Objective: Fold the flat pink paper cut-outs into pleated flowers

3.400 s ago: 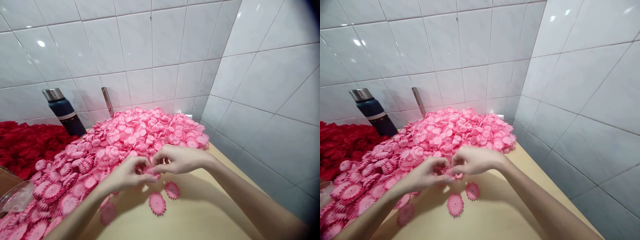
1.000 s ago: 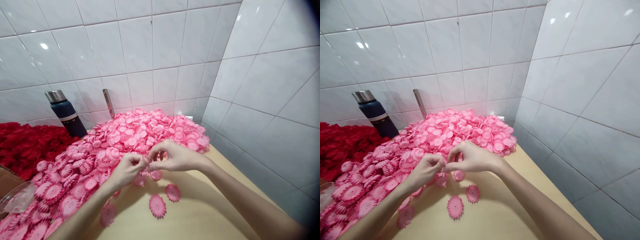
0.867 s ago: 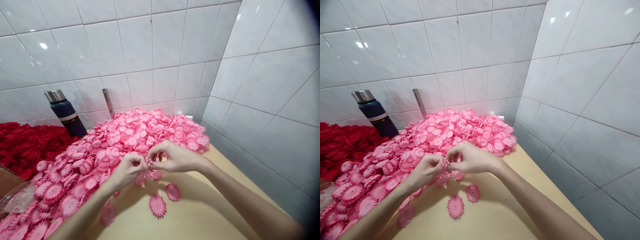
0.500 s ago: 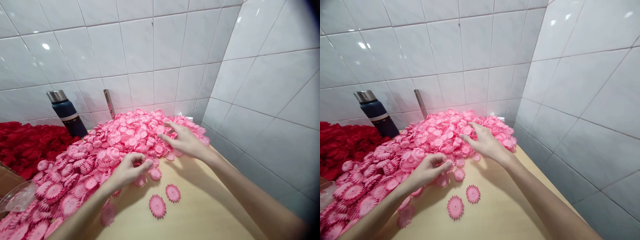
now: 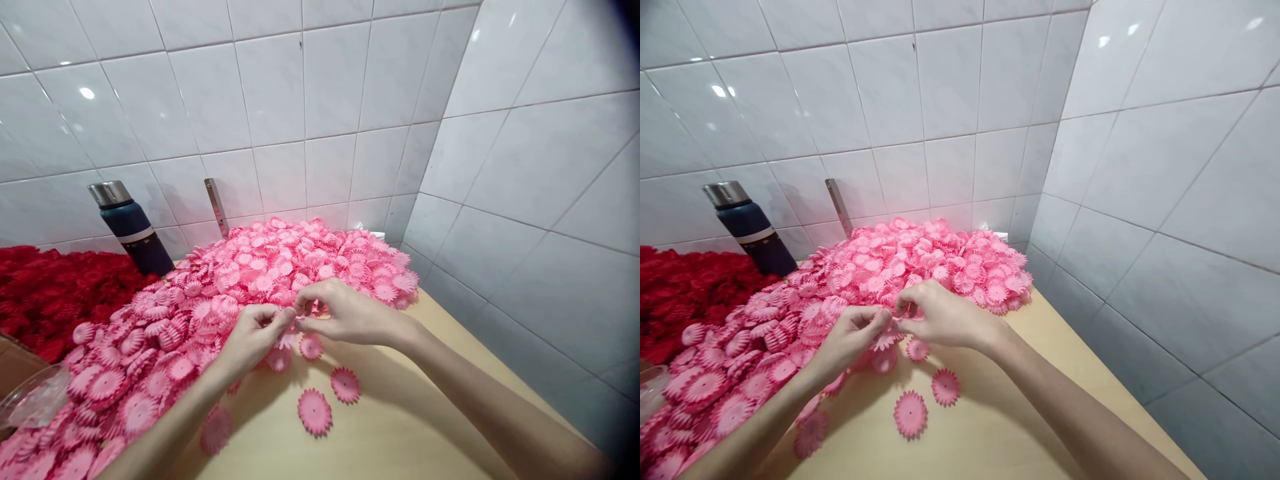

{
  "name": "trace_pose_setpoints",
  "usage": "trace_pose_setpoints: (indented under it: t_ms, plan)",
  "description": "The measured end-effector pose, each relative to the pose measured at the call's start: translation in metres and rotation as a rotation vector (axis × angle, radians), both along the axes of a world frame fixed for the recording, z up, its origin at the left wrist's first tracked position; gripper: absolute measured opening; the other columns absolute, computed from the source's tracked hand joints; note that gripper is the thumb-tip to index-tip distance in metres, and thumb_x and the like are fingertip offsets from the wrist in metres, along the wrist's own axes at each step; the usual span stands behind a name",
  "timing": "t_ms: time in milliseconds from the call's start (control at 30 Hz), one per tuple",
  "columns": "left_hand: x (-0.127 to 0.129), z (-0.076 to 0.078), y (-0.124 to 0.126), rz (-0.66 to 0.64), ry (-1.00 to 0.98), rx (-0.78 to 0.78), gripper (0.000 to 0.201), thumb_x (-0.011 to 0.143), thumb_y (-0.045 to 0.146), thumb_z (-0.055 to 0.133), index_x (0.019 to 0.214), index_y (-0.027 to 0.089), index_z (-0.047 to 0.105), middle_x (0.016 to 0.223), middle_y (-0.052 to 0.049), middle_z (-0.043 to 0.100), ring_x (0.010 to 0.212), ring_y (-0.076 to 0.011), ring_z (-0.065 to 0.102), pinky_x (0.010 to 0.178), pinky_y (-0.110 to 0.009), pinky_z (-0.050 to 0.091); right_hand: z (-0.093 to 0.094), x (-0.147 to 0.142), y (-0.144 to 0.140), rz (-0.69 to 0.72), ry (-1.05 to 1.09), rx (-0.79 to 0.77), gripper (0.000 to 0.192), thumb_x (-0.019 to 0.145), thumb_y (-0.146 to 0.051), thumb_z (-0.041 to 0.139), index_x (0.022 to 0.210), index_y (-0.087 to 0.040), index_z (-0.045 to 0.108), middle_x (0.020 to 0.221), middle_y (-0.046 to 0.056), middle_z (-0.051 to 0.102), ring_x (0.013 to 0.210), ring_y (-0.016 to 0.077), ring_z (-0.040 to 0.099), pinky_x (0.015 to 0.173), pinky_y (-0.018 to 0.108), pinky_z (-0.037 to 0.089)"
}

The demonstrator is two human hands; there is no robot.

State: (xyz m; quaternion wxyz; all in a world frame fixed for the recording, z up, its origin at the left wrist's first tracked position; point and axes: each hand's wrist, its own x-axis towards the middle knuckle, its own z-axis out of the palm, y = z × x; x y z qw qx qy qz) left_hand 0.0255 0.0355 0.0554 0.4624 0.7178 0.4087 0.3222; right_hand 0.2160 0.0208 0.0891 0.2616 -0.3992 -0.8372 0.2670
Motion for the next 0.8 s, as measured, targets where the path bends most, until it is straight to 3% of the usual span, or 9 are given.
trace_pose_setpoints:
  t_ms: [100,167,267,333,500,567,633,700,800]
  plan:
    - [-0.001,0.0,0.0,-0.013,0.009,0.014,0.05,0.081,0.052,0.057,0.051,0.017,0.04,0.049,0.007,0.034,0.044,-0.0063,0.033,0.045,-0.019,0.025,0.0,0.002,0.005,-0.015,0.02,0.006,0.02,0.088,-0.024,0.05,0.077,-0.017,0.065,0.074,0.0,0.068,0.068,0.013,0.059,0.065,0.026,0.044]
    - [0.0,0.001,-0.001,-0.042,0.027,-0.015,0.048,0.081,0.051,0.057,0.051,0.017,0.042,0.049,0.005,0.039,0.043,-0.0074,0.038,0.045,-0.02,0.028,-0.002,0.008,0.01,-0.188,0.014,0.046,0.025,0.091,-0.029,0.047,0.079,-0.016,0.065,0.076,0.003,0.068,0.069,0.0151,0.061,0.065,0.028,0.045]
    - [0.0,0.007,-0.003,-0.057,0.078,0.007,0.046,0.083,0.047,0.057,0.051,0.016,0.048,0.05,0.003,0.045,0.045,-0.0097,0.045,0.046,-0.021,0.032,-0.003,0.023,0.019,-0.51,-0.064,0.162,0.033,0.087,-0.043,0.053,0.101,-0.014,0.064,0.096,0.011,0.068,0.083,0.0226,0.063,0.069,0.032,0.046]
    - [-0.002,0.014,-0.003,0.01,0.079,0.107,0.041,0.084,0.043,0.058,0.055,0.015,0.054,0.053,0.002,0.05,0.049,-0.0109,0.047,0.049,-0.022,0.035,-0.002,0.032,0.02,-0.558,-0.134,0.174,0.042,0.082,-0.048,0.058,0.109,-0.015,0.06,0.103,0.012,0.067,0.087,0.0246,0.062,0.069,0.033,0.045]
    - [-0.024,0.031,0.015,0.354,-0.044,0.402,0.022,0.085,0.036,0.059,0.086,0.015,0.068,0.078,-0.004,0.066,0.07,-0.0158,0.06,0.062,-0.024,0.047,0.005,0.033,0.009,-0.265,-0.382,-0.157,0.015,0.077,-0.032,0.061,0.073,-0.018,0.063,0.073,0.003,0.066,0.061,0.0154,0.057,0.048,0.024,0.034]
    - [-0.034,0.034,0.024,0.52,-0.074,0.519,0.028,0.084,0.035,0.062,0.105,0.018,0.066,0.101,-0.007,0.067,0.089,-0.019,0.063,0.074,-0.027,0.049,0.003,0.025,0.005,-0.085,-0.472,-0.344,0.014,0.067,-0.03,0.07,0.066,-0.018,0.062,0.068,0.001,0.065,0.059,0.0145,0.057,0.045,0.023,0.031]
    - [-0.042,0.035,0.031,0.652,-0.034,0.614,0.044,0.08,0.034,0.066,0.122,0.022,0.058,0.124,-0.009,0.058,0.107,-0.0223,0.058,0.084,-0.03,0.048,-0.001,0.016,0.003,0.034,-0.567,-0.484,0.021,0.057,-0.031,0.077,0.059,-0.017,0.06,0.062,0.0,0.063,0.056,0.0145,0.057,0.044,0.022,0.032]
    - [-0.045,0.035,0.033,0.706,0.026,0.671,0.051,0.078,0.033,0.068,0.127,0.024,0.054,0.132,-0.01,0.052,0.113,-0.024,0.054,0.089,-0.033,0.047,-0.006,0.009,0.003,0.057,-0.649,-0.542,0.027,0.052,-0.032,0.08,0.053,-0.017,0.057,0.051,-0.002,0.057,0.049,0.0137,0.054,0.042,0.022,0.032]
    - [-0.041,0.038,0.026,0.641,0.028,0.669,0.041,0.08,0.032,0.066,0.119,0.021,0.058,0.123,-0.009,0.058,0.109,-0.023,0.056,0.091,-0.034,0.046,-0.011,0.007,0.004,0.056,-0.662,-0.528,0.026,0.054,-0.027,0.077,0.048,-0.017,0.055,0.045,-0.003,0.052,0.044,0.0119,0.05,0.041,0.021,0.032]
